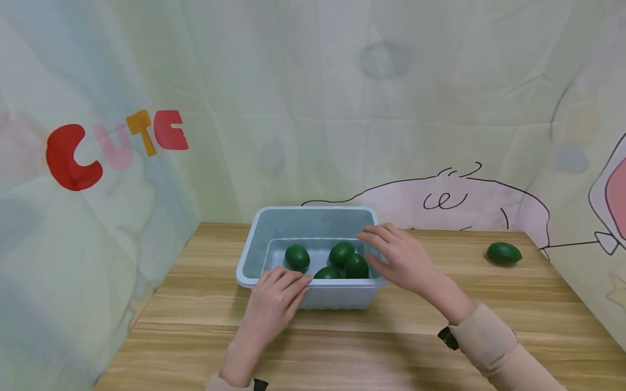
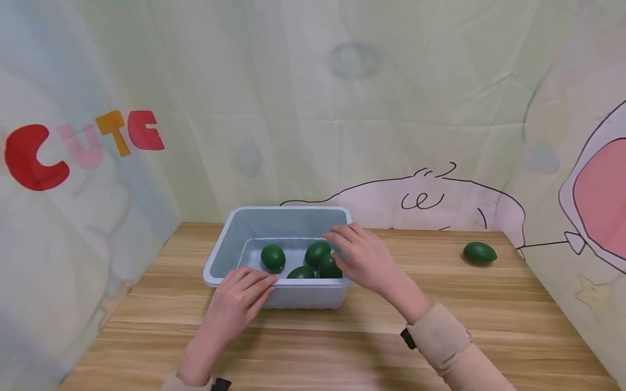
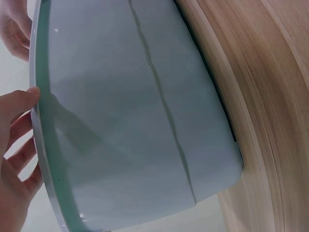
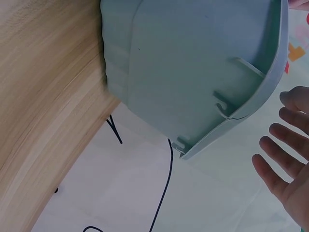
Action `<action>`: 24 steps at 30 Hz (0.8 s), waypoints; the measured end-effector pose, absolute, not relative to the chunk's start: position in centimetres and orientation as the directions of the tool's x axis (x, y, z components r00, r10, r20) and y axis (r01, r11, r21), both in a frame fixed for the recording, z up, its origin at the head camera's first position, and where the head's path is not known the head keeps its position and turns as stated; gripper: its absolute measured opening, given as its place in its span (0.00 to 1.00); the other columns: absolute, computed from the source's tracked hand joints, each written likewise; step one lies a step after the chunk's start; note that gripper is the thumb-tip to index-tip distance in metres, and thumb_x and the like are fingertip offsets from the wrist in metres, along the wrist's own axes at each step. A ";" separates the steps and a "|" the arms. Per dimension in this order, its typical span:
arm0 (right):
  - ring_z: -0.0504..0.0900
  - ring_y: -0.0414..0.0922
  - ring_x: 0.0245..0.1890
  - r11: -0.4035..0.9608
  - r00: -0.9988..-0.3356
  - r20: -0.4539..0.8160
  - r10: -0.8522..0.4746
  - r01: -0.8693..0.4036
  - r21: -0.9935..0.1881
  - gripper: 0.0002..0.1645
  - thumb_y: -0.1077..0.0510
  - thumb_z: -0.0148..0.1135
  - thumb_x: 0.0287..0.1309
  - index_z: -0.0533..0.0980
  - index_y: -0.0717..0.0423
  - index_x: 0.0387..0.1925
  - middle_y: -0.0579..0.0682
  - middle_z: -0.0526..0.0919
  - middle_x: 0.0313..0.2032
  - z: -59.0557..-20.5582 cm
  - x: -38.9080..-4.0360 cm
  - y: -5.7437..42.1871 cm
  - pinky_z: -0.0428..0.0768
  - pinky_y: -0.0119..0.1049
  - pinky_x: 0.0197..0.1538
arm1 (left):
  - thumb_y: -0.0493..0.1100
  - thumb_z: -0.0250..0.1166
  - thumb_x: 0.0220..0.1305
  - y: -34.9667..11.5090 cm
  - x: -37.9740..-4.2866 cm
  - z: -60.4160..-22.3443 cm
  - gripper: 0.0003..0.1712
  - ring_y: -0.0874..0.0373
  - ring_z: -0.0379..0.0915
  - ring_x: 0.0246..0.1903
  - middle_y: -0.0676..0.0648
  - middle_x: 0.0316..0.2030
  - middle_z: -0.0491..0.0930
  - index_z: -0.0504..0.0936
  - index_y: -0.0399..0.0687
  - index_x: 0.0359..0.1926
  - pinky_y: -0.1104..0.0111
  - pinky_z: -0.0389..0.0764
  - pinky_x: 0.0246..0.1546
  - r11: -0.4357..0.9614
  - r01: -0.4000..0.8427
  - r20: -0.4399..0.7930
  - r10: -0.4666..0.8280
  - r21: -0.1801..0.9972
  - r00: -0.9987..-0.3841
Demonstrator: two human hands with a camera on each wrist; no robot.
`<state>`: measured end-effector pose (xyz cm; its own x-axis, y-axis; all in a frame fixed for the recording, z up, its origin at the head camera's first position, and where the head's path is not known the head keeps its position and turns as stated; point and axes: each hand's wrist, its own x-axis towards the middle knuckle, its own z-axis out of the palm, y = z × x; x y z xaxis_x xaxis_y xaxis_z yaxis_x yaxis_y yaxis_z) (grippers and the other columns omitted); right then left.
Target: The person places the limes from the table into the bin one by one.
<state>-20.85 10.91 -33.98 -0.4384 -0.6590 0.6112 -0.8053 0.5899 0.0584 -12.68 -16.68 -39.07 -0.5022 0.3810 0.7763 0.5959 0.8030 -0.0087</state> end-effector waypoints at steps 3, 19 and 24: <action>0.78 0.49 0.51 0.594 -0.430 0.633 -0.644 -0.802 0.059 0.25 0.58 0.69 0.51 0.77 0.55 0.53 0.52 0.82 0.50 -34.1 -20.8 11.1 0.81 0.44 0.46 | 0.41 0.71 0.53 -16.7 -12.7 -39.1 0.13 0.59 0.75 0.36 0.55 0.35 0.85 0.88 0.51 0.42 0.66 0.76 0.37 0.805 0.593 0.773 0.380 -0.007 -0.507; 0.78 0.48 0.50 0.613 -0.436 0.688 -0.580 -0.790 0.016 0.23 0.61 0.67 0.51 0.78 0.55 0.52 0.52 0.82 0.51 -34.8 -20.4 11.8 0.79 0.44 0.50 | 0.41 0.71 0.54 -16.6 -12.7 -39.1 0.13 0.59 0.75 0.37 0.55 0.35 0.85 0.88 0.51 0.42 0.66 0.75 0.38 0.804 0.594 0.771 0.383 -0.007 -0.509; 0.78 0.48 0.50 0.624 -0.454 0.702 -0.549 -0.781 -0.018 0.22 0.61 0.66 0.53 0.78 0.55 0.52 0.51 0.82 0.51 -35.2 -20.1 12.0 0.79 0.43 0.50 | 0.41 0.71 0.53 -16.6 -12.7 -39.1 0.14 0.60 0.75 0.37 0.55 0.35 0.85 0.87 0.52 0.43 0.66 0.75 0.38 0.806 0.592 0.772 0.383 -0.010 -0.507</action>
<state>-20.13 12.00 -35.18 -0.4538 -0.5486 0.7022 -0.7813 0.6239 -0.0175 -12.69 -16.61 -39.07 -0.5073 0.3827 0.7721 0.5922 0.8057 -0.0102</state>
